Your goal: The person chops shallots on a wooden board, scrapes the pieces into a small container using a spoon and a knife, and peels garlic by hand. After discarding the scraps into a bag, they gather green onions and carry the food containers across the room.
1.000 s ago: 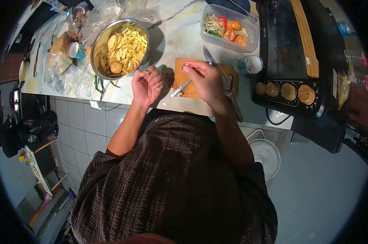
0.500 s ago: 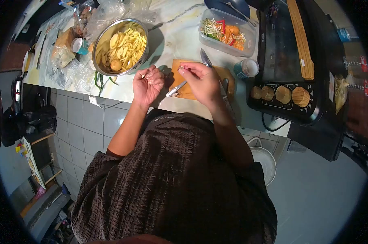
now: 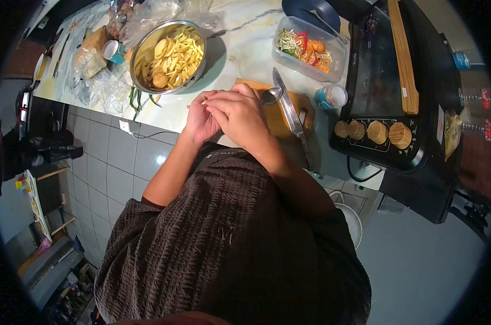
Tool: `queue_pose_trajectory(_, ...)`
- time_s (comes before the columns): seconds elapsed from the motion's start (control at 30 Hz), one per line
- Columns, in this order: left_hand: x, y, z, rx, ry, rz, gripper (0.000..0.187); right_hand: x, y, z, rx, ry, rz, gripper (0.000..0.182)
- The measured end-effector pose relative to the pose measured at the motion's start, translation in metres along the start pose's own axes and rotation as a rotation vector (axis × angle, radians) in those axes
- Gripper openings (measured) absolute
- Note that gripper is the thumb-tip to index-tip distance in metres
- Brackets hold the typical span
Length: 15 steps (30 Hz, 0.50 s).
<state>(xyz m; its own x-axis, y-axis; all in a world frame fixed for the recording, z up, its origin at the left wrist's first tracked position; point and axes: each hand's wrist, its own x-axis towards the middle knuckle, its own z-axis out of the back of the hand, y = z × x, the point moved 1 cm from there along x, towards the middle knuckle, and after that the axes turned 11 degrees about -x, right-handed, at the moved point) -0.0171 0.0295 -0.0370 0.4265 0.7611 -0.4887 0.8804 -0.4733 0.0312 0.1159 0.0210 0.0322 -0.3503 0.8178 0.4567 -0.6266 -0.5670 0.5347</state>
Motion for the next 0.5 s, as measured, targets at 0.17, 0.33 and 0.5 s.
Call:
queue_pose_trajectory(0.17, -0.005, -0.005, 0.001, -0.063, 0.021, -0.008, 0.022, 0.003, 0.002, 0.002, -0.082, -0.066, 0.031, 0.014)
queue_pose_trajectory(0.33, -0.010, -0.020, 0.016, -0.276, 0.247, 0.098, 0.016, 0.001, -0.023, -0.004, -0.004, -0.153, -0.237, 0.015)
queue_pose_trajectory(0.5, -0.031, -0.042, 0.028, -0.235, 0.163, 0.032, 0.019, -0.010, -0.052, -0.017, -0.238, 0.136, -0.167, 0.026)
